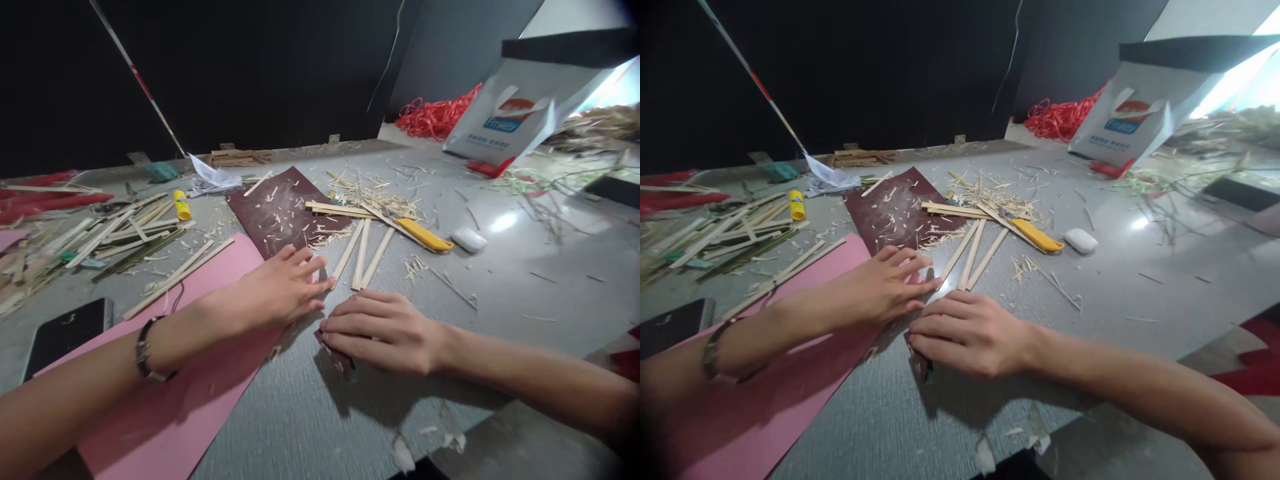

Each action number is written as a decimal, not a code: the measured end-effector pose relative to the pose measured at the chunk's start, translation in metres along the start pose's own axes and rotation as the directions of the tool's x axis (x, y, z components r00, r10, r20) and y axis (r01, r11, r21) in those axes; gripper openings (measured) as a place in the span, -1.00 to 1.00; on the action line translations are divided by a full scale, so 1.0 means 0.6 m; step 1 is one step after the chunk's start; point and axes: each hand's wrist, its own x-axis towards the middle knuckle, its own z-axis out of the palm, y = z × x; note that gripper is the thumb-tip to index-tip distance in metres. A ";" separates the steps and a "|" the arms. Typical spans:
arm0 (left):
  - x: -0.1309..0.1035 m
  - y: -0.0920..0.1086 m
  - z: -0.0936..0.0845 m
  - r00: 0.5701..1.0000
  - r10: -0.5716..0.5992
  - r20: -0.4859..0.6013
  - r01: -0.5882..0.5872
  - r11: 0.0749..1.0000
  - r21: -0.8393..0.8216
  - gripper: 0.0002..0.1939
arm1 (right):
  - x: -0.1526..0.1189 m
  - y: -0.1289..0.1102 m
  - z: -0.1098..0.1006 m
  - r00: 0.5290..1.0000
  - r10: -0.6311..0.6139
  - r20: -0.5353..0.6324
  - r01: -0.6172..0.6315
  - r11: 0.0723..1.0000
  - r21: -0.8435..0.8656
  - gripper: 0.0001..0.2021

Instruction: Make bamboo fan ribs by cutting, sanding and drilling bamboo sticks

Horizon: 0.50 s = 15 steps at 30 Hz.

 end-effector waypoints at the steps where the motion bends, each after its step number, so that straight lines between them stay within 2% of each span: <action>1: 0.014 -0.004 0.000 1.000 -0.025 0.000 0.025 1.000 0.009 -0.54 | -0.002 0.002 -0.002 1.000 0.011 0.003 -0.011 1.000 -0.001 -0.81; 4: 0.029 -0.014 -0.010 0.993 -0.119 -0.015 0.119 0.992 0.033 -0.49 | -0.004 0.005 -0.007 0.999 0.039 0.004 -0.039 0.999 -0.006 -0.83; 6: 0.009 -0.027 -0.023 0.981 -0.195 -0.023 0.196 0.980 0.047 -0.46 | -0.004 0.005 -0.009 0.999 0.047 0.003 -0.047 0.999 -0.009 -0.84; 8: -0.033 -0.047 -0.036 0.953 -0.304 -0.019 0.304 0.950 0.068 -0.47 | -0.004 0.004 -0.009 0.999 0.039 0.003 -0.039 0.999 -0.004 -0.84; 10: -0.091 -0.074 -0.041 0.906 -0.422 0.008 0.420 0.904 0.083 -0.60 | -0.005 0.003 -0.009 1.000 0.024 0.002 -0.024 1.000 -0.003 -0.84; 13: -0.178 -0.112 -0.027 0.808 -0.588 0.032 0.584 0.808 0.079 -0.73 | -0.005 0.000 -0.008 1.000 0.017 -0.002 -0.017 1.000 -0.007 -0.83; 15: -0.219 -0.128 -0.008 0.766 -0.641 0.033 0.641 0.767 0.015 -0.76 | -0.003 -0.002 -0.008 1.000 0.016 0.001 -0.016 1.000 0.003 -0.82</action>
